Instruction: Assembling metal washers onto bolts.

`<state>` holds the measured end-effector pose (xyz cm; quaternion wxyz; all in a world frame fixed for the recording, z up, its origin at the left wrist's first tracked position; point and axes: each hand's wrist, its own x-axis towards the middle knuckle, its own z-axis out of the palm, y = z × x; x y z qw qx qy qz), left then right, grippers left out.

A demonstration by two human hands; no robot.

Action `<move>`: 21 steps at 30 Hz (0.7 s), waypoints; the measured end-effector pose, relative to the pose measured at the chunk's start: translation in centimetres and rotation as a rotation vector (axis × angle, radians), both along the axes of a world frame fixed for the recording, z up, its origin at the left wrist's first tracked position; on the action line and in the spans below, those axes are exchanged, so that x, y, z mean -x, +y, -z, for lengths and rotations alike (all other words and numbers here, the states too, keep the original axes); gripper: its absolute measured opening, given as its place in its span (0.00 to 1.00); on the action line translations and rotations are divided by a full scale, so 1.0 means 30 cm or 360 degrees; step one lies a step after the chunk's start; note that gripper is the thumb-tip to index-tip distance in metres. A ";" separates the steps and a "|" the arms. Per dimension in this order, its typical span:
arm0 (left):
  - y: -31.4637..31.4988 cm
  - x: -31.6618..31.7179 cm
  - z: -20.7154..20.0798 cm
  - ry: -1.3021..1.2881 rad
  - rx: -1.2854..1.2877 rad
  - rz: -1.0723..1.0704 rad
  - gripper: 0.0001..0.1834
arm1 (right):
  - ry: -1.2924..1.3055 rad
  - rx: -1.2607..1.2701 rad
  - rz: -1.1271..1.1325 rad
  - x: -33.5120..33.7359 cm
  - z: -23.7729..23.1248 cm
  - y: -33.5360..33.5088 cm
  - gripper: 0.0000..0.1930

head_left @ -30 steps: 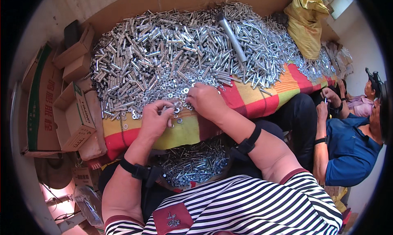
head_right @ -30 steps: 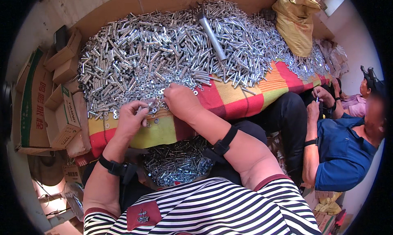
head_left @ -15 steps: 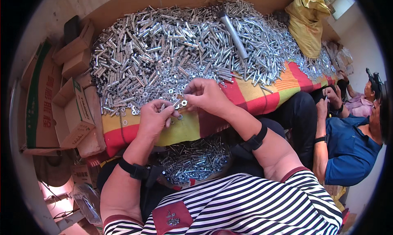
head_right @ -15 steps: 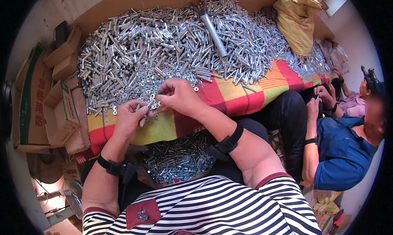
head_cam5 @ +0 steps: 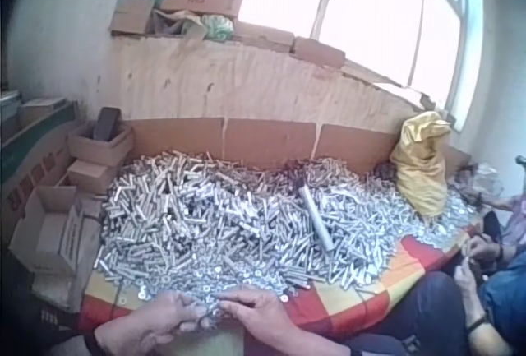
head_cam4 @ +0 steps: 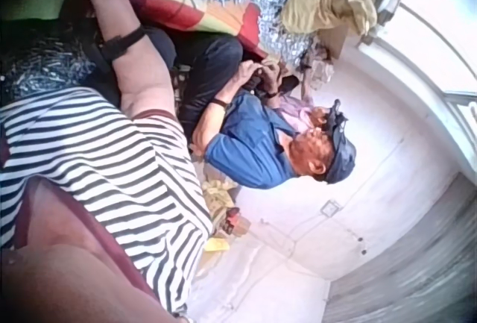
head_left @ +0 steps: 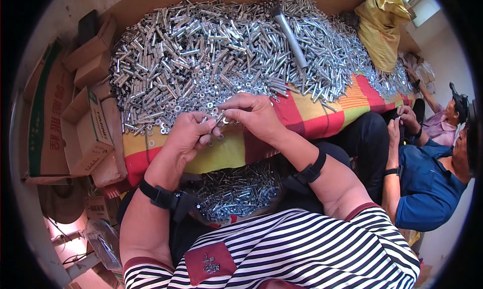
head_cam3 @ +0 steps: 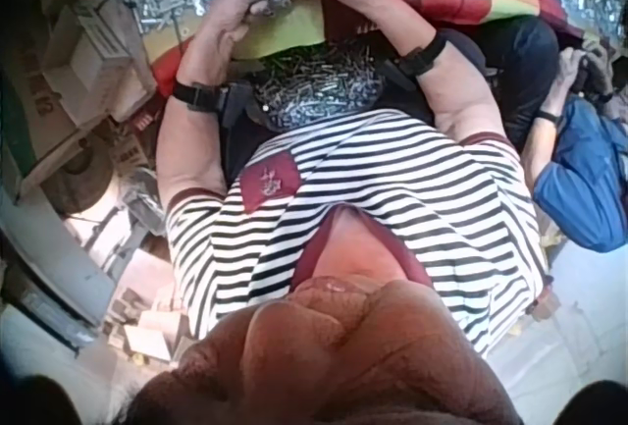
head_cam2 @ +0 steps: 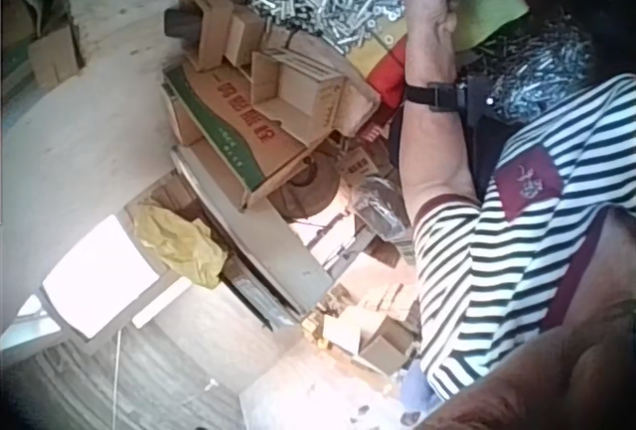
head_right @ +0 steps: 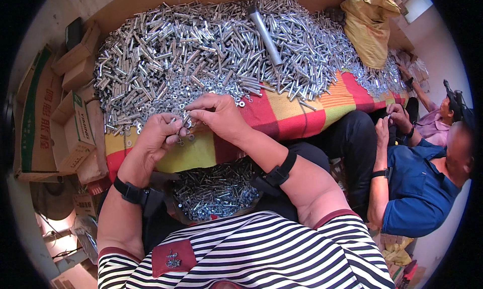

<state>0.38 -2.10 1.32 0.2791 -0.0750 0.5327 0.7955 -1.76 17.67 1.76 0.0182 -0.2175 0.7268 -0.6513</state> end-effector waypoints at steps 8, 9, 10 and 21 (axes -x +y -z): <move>0.057 -0.013 -0.033 0.0420 0.0471 -0.0141 0.02 | -0.0200 -0.0704 0.0016 0.026 -0.026 -0.006 0.12; 0.072 -0.019 -0.035 0.0529 0.0535 -0.0071 0.02 | -0.0222 -0.0339 0.0051 0.034 -0.005 -0.013 0.15; 0.089 -0.027 -0.035 0.0639 0.0599 -0.0001 0.03 | -0.0240 0.0027 0.0085 0.040 0.010 -0.016 0.18; -0.039 -0.053 -0.044 0.0477 0.0752 0.0015 0.06 | 0.0152 -0.0199 0.0058 -0.108 -0.050 -0.028 0.13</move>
